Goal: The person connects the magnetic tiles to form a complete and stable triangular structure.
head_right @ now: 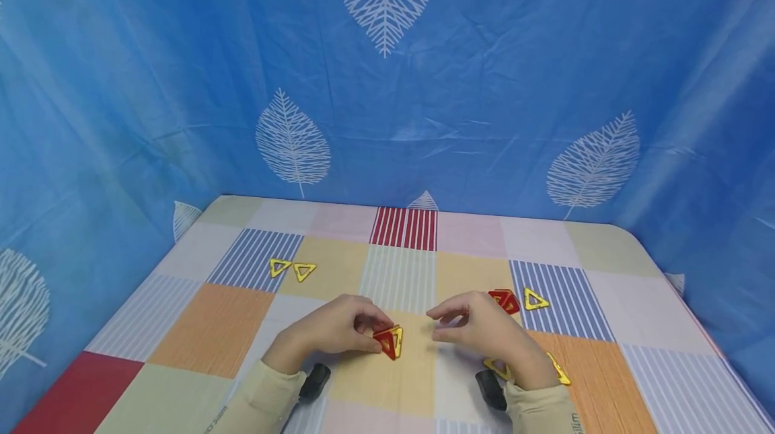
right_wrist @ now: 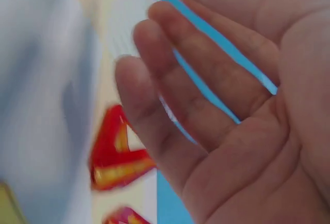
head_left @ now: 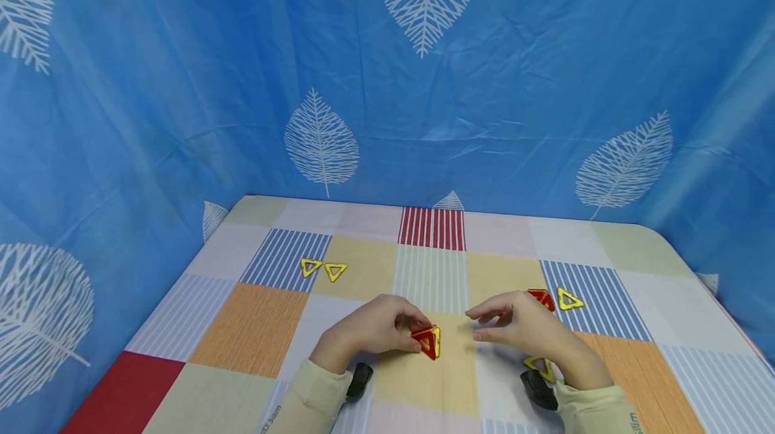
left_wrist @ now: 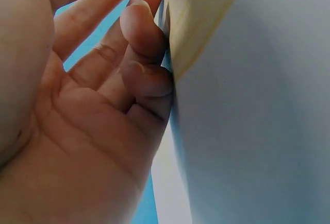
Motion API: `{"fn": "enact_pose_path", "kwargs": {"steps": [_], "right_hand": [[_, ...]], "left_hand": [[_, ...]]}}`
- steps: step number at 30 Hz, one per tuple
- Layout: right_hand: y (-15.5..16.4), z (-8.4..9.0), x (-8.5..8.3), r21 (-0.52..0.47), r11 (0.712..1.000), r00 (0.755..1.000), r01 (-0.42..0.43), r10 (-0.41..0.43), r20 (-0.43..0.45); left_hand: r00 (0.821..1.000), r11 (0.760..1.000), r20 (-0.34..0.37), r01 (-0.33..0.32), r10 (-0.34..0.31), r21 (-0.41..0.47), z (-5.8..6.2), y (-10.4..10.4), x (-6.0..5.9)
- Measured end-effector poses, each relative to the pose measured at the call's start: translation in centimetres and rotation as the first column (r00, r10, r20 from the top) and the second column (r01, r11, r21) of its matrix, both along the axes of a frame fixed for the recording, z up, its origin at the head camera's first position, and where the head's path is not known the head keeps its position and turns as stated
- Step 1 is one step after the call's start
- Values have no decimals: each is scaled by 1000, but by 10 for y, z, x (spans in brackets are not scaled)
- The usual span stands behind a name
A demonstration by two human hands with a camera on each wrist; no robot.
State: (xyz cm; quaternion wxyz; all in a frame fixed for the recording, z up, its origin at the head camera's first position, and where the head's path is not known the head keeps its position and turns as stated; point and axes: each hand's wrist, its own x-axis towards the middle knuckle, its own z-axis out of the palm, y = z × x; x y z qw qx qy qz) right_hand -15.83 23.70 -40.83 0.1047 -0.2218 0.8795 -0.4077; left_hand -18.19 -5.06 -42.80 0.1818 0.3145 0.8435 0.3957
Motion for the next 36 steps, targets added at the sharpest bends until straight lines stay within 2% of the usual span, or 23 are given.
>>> {"fn": "enact_pose_path", "kwargs": {"steps": [10,14,19,25,33,36], "right_hand": [[59,2,19,29,998,989,58,-61,133],[85,-1,23,4,1000,985,21,-21,173],[104,-6,23,-39,999,965,-17,27,260],[105,-14,21,-23,999,974,-48,52,222],[100,-15,21,37,999,976,-20,11,217],[97,-16,21,38,999,984,-28,21,176]], "left_hand": [[999,1000,31,-10,10,7,-1,1,0],[999,1000,37,-23,24,-14,-1,1,0],[999,1000,44,-22,22,-4,-2,0,-1],[998,1000,62,-20,19,21,-4,-2,-1],[998,999,65,-29,28,17,-5,-1,-1],[997,999,64,-37,37,12,-5,-1,-1]]}}
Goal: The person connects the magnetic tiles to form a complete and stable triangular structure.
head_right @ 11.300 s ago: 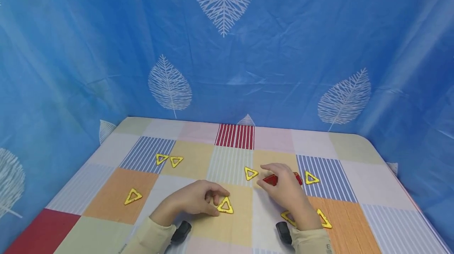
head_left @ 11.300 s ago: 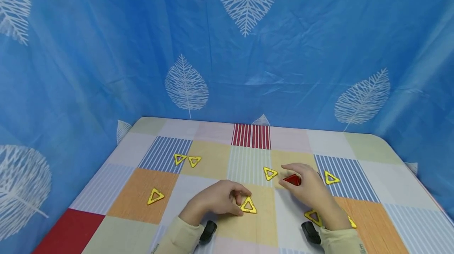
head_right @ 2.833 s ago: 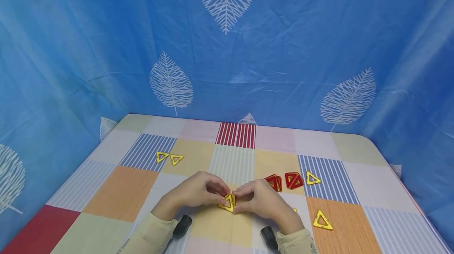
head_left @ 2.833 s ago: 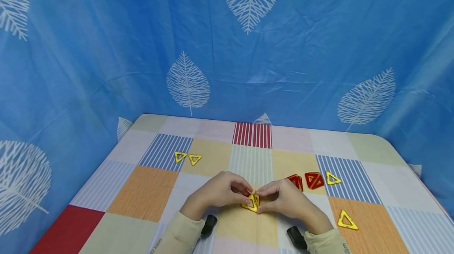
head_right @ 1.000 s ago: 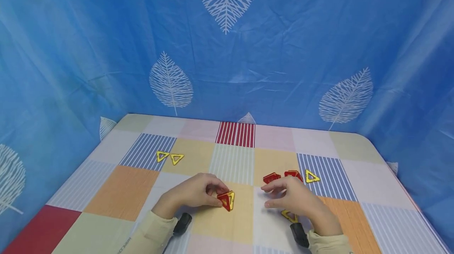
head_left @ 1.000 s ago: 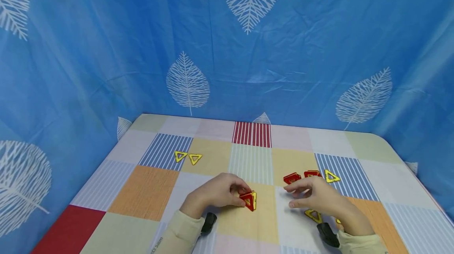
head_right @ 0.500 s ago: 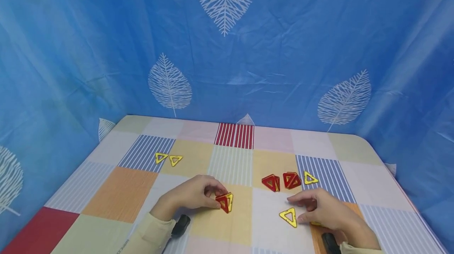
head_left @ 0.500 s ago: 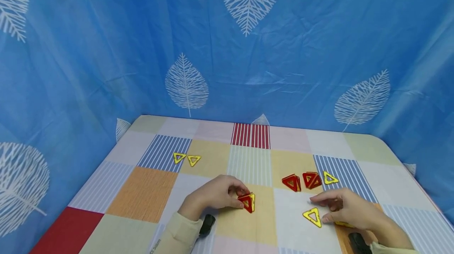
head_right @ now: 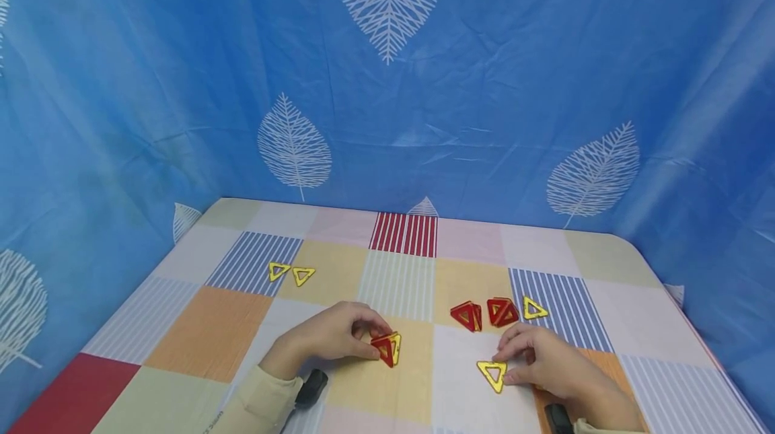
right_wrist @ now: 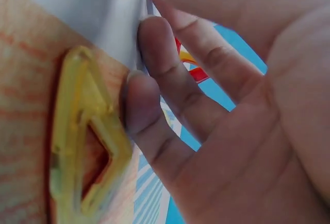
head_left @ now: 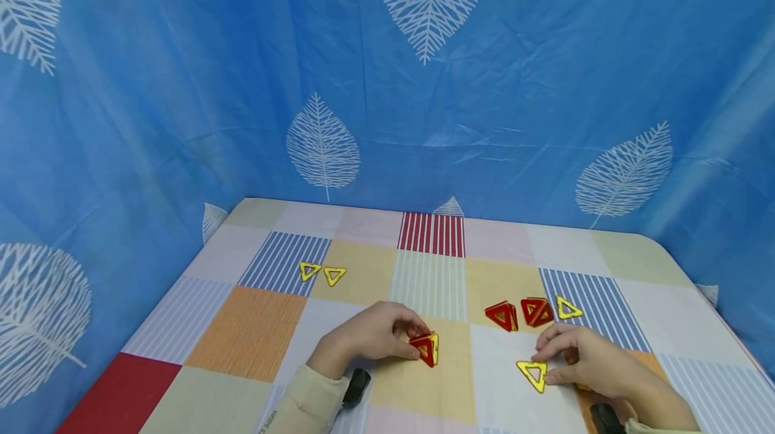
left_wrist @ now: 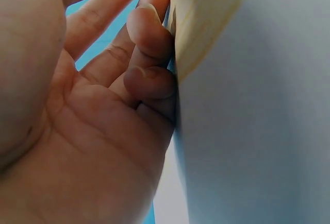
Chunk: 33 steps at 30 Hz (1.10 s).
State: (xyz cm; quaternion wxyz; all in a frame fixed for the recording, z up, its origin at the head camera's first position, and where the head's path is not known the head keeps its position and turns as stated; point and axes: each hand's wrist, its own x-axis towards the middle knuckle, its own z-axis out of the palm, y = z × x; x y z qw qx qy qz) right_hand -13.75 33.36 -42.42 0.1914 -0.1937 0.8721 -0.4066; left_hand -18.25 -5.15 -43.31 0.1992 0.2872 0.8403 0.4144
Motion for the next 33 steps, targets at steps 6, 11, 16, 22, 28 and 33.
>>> {"fn": "enact_pose_path", "kwargs": {"steps": [6,11,16,22,28,33], "right_hand": [[-6,-1,3,25,1000,998,9,-7,-63],[-16,2,5,-5,999,998,54,-54,-43],[-32,2,5,-25,998,993,54,-56,-103],[-51,1,2,-87,996,989,19,-31,-141],[-73,2,-4,-82,997,979,12,-29,-200],[-93,3,-8,-118,993,983,11,-32,-181]], "left_hand": [[1000,1000,4,-3,3,4,1,1,0],[1000,1000,4,0,0,4,3,1,1],[1000,1000,1,4,-4,9,4,0,1],[1000,1000,-4,5,-5,6,4,0,2],[1000,1000,-13,1,-1,-2,3,1,2],[1000,1000,-26,2,-2,-16,3,2,2]]}}
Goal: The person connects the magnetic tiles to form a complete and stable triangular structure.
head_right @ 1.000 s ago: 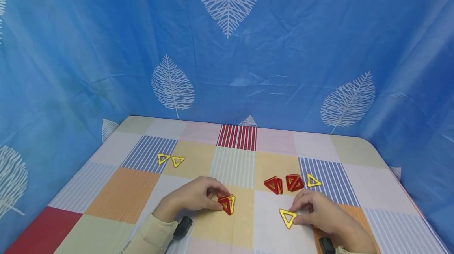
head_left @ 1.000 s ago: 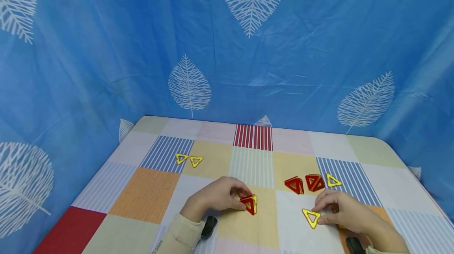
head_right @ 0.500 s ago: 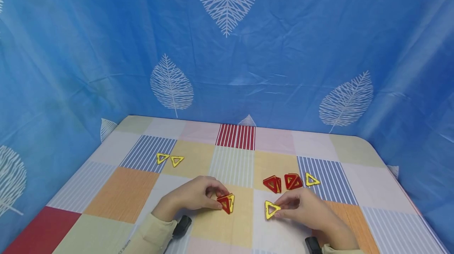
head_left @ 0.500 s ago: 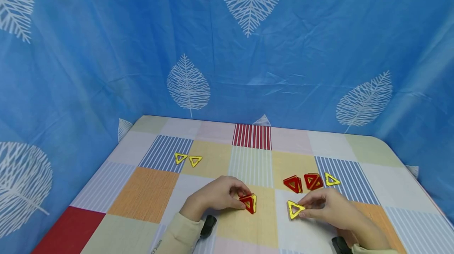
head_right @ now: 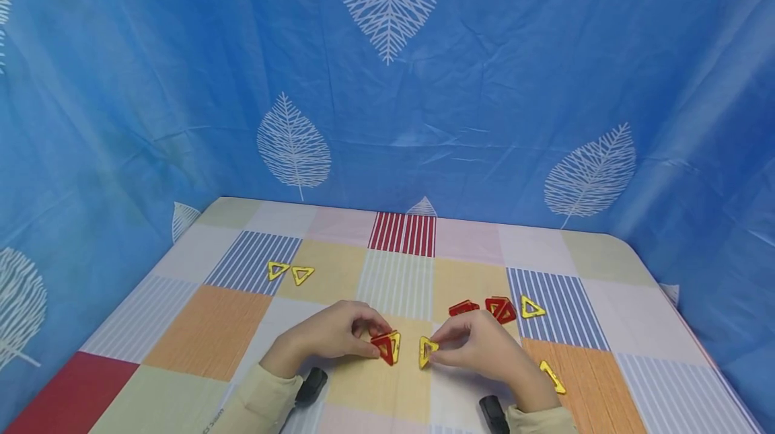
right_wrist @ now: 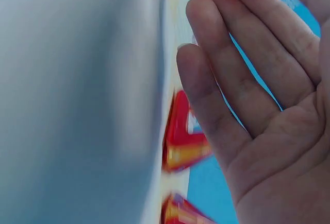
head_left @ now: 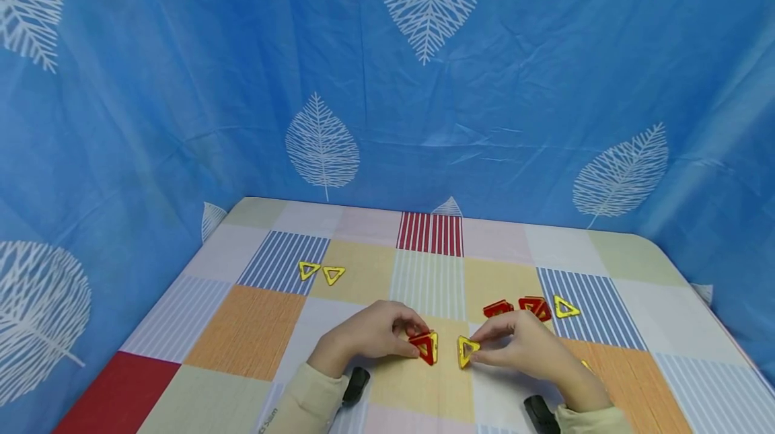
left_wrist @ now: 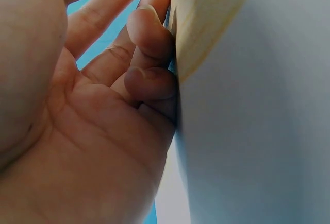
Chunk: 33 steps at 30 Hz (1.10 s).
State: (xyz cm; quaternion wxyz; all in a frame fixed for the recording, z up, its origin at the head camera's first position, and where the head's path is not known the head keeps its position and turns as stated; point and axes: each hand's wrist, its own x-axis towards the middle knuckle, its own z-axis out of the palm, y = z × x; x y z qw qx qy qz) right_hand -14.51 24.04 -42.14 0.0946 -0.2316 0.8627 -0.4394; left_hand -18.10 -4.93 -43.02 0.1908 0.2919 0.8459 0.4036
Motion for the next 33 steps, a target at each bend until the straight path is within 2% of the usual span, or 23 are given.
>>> {"fn": "enact_pose_path", "kwargs": {"steps": [7,15,24,33], "right_hand": [[-17,-4,-6,-49,998,999,-39,39,-1],[-29,-4,-9,-21,999,999,-45,44,-7],[-49,-7,-15,-57,996,997,-71,70,-24],[-52,-11,-16,-49,998,998,-46,45,-35]], "left_hand": [[1000,1000,-6,15,-15,9,1,1,-1],[999,999,-26,31,-31,14,-1,1,-2],[999,1000,-25,22,-22,20,-3,-2,-2],[999,1000,-45,27,-26,6,-3,-1,-3]]}}
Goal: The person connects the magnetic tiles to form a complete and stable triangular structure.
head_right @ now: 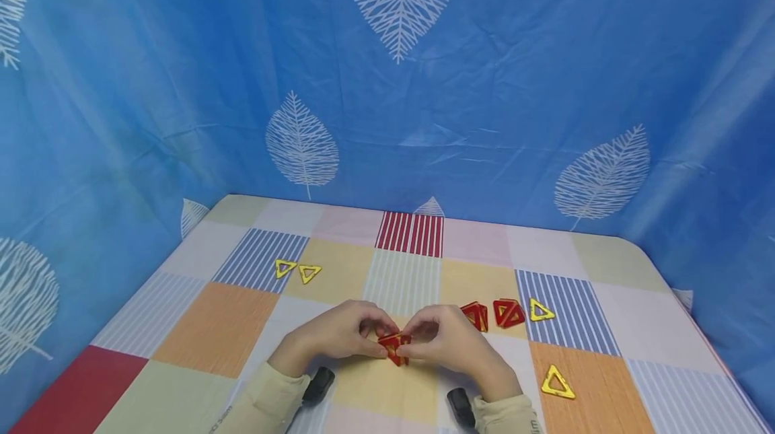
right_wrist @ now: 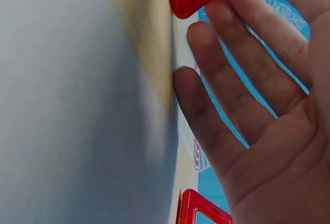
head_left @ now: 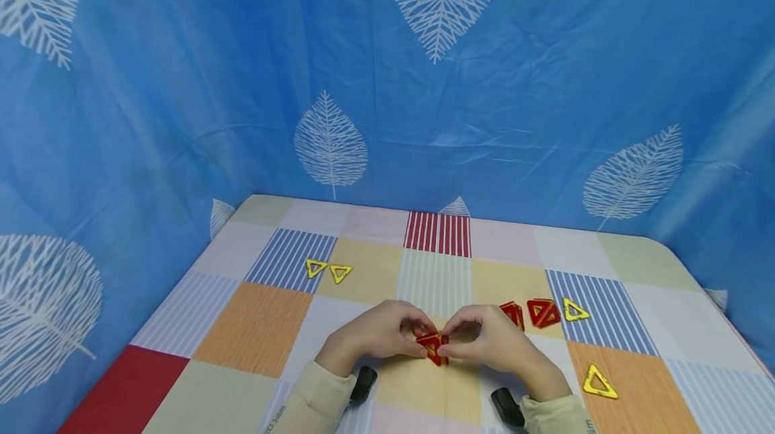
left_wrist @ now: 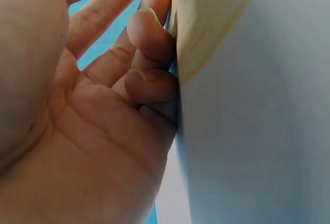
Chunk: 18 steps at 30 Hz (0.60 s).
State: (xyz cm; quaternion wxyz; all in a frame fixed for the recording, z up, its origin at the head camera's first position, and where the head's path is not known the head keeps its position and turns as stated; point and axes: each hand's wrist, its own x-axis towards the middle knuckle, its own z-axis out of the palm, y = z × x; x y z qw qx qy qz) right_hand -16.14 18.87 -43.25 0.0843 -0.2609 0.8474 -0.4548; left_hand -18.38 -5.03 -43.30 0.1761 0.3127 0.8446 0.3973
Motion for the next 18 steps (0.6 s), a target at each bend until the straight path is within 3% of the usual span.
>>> {"fn": "enact_pose_path", "kwargs": {"steps": [11,18], "right_hand": [[-4,-6,0,98,995,999,26,-21,-46],[-4,-2,-1,152,975,985,159,-147,-92]], "left_hand": [[999,999,-8,-36,36,-12,1,2,1],[996,995,5,-92,92,29,3,-4,-1]]}}
